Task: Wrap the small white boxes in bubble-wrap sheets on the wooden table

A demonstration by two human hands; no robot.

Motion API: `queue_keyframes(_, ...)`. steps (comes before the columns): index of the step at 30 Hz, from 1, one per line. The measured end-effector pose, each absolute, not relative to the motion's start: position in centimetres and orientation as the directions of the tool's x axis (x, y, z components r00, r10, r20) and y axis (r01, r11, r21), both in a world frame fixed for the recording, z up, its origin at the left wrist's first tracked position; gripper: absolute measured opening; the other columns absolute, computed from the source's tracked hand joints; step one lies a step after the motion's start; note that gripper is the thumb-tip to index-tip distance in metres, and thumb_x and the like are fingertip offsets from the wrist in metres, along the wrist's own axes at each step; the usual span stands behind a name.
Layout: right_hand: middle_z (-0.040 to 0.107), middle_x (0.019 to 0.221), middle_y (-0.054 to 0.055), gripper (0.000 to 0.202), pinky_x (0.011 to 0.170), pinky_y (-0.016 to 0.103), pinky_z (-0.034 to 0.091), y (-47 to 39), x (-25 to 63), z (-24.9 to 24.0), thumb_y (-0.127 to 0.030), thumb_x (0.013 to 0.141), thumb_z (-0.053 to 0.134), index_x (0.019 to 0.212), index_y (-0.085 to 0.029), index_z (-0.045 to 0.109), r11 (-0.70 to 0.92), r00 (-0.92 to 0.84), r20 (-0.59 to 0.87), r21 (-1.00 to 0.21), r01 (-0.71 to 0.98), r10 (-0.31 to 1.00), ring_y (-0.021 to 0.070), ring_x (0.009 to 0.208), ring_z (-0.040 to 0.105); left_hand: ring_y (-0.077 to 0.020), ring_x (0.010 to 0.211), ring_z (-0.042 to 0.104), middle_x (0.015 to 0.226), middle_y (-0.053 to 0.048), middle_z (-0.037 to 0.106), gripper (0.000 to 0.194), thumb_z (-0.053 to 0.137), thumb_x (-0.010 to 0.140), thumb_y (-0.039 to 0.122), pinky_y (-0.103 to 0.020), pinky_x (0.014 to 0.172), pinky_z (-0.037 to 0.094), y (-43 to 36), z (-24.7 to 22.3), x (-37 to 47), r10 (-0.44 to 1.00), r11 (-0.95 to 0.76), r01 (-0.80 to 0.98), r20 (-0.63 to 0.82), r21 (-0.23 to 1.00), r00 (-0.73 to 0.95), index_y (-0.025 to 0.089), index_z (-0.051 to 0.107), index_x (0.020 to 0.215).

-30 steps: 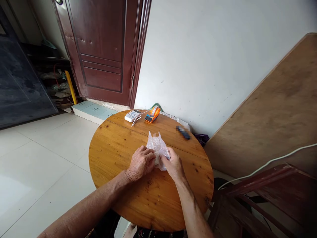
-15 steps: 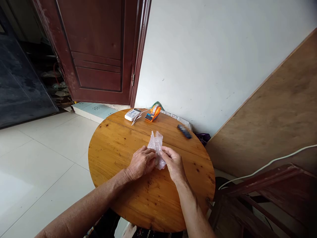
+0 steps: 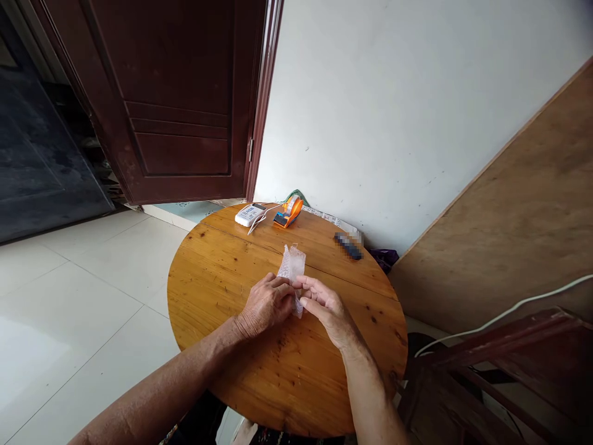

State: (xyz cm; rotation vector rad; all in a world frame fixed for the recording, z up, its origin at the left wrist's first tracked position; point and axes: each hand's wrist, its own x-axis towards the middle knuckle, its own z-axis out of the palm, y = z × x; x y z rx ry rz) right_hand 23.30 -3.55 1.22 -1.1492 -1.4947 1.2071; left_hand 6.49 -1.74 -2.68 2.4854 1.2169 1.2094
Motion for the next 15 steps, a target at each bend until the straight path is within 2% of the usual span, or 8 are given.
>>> queue_keyframes(3, 0.071, 0.102, 0.007, 0.037, 0.065, 0.028, 0.055, -3.55, 23.54, 1.3, -0.027, 0.075, 0.065, 0.111, -0.019, 0.067, 0.116, -0.228, 0.082, -0.983, 0.14, 0.97, 0.015, 0.074, 0.063, -0.0172, 0.076, 0.06, 0.1, -0.003, 0.074, 0.017, 0.058, 0.083, 0.01, -0.032, 0.076, 0.05, -1.76, -2.66, 6.54, 0.714, -0.661, 0.62, 0.608, 0.422, 0.348, 0.022, 0.071, 0.084)
queue_keyframes(7, 0.071, 0.102, 0.006, 0.037, 0.067, 0.03, 0.056, -3.44, 23.63, 1.06, -0.029, 0.077, 0.064, 0.113, -0.019, 0.066, 0.124, -0.189, 0.091, -0.977, 0.171, 0.978, 0.0159, 0.074, 0.064, -0.0173, 0.076, 0.06, 0.1, -0.003, 0.074, 0.018, 0.056, 0.085, 0.012, -0.032, 0.075, 0.05, -1.78, -2.59, 6.47, 0.715, -0.666, 0.609, 0.602, 0.43, 0.356, 0.022, 0.071, 0.085)
queue_keyframes(15, 0.072, 0.099, 0.006, 0.036, 0.063, 0.028, 0.054, -3.32, 23.19, 1.0, -0.028, 0.074, 0.067, 0.109, -0.019, 0.069, 0.101, -0.179, 0.074, -0.984, 0.145, 0.981, 0.0148, 0.07, 0.062, -0.0188, 0.085, 0.064, 0.105, -0.005, 0.073, 0.017, 0.059, 0.085, 0.016, -0.032, 0.081, 0.053, -1.47, -2.94, 6.37, 0.718, -0.68, 0.561, 0.586, 0.473, 0.376, 0.022, 0.074, 0.09)
